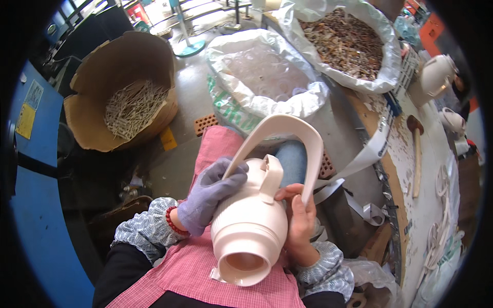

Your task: The person assembles a light pink thermos by inserting a wooden stopper, attaching a handle, and applying a label. They repeatedly pick up the thermos, insert the stopper, affix the handle, and place the finished unit aside.

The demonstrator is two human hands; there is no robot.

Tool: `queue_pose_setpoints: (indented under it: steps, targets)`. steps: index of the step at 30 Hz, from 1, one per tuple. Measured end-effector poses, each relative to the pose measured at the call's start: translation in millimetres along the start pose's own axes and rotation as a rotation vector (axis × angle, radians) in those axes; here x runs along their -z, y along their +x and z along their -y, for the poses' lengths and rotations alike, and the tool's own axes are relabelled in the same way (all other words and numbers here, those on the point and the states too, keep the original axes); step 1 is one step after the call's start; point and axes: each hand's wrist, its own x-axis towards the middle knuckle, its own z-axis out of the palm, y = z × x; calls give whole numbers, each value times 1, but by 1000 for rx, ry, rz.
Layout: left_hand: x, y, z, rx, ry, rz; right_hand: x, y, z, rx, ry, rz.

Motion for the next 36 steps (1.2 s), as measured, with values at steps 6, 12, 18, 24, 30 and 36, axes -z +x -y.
queue_pose_setpoints:
  steps: [6,12,18,24,30,36]
  targets:
    - [27,19,-18,-536,370,65,-10,40,-5,106,451,263]
    - [-15,39,-99,-1151,411,-127,-6,125,57,510,-552,557]
    - [10,92,-107,-935,499,547,139,129,196,675,-472,-150]
    - [57,87,-58,-241,437,272,292,60,321,1249,-804,-932]
    - [48,101,-37,-166,409,200,423,69,344,1348,-1285,-1266]
    - [24,122,-37,-161,517,274,386,155,340,194,-1978,-1355]
